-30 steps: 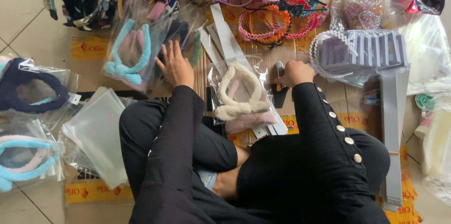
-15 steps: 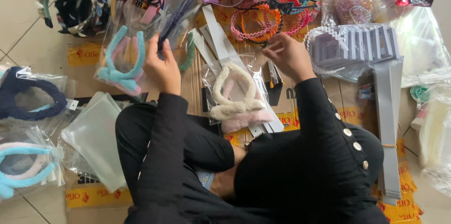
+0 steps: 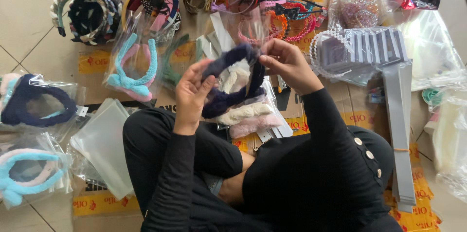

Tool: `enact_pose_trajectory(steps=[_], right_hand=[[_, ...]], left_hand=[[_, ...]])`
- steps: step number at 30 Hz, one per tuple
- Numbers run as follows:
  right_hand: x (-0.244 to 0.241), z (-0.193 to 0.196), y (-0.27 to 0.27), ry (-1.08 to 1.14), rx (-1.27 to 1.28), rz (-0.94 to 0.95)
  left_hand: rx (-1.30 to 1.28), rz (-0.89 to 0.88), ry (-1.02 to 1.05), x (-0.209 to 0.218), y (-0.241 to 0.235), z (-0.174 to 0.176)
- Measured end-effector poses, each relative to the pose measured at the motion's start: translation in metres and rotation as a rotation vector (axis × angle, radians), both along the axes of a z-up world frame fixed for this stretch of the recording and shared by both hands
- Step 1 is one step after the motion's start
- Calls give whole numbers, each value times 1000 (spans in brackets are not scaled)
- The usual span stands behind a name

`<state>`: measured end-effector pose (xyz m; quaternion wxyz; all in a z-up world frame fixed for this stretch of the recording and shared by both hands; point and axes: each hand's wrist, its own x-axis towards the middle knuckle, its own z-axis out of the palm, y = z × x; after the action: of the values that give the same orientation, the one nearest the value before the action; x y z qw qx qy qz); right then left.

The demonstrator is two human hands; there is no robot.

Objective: The person sits on the floor and packs various colorful headbands into clear plastic bags. They handle each headband, place it inside a bag, and then seal the bag using a handheld heat sealer before stacking the packaged items.

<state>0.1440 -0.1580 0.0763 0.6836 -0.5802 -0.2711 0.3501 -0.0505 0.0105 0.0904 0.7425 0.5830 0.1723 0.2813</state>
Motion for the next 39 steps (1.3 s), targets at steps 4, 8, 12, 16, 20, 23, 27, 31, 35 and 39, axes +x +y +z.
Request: enact_pose_trajectory(steps=[4,8,12,16,20,23,27,31,35,39], right_hand=[[3,-6,-3,-17,-19,37],[3,-9,-3,15,-47,-56],[0,6,-5,101,-30,-108],[3,5,-5,81,-44,-85],[-8,29,-3,65,77,-120],[-1,15,-5,78,104,-196],[1,13,-6,94,103,-234],[-8,18,-4,71,106,-230],[-3,31,-15,67,206,-81],[-5,51,-24,36,185,-14]], left_hand=[[110,33,40,14,4,-7],[65,160,41,19,9,-14],[-57,57,41,14,8,-15],[0,86,150,11,8,-55],[44,94,163,11,-7,-39],[73,114,156,9,-8,-39],[117,130,116,5,-1,-47],[80,25,0,8,-19,13],[38,40,1,14,-16,17],[-22,-33,74,11,-19,25]])
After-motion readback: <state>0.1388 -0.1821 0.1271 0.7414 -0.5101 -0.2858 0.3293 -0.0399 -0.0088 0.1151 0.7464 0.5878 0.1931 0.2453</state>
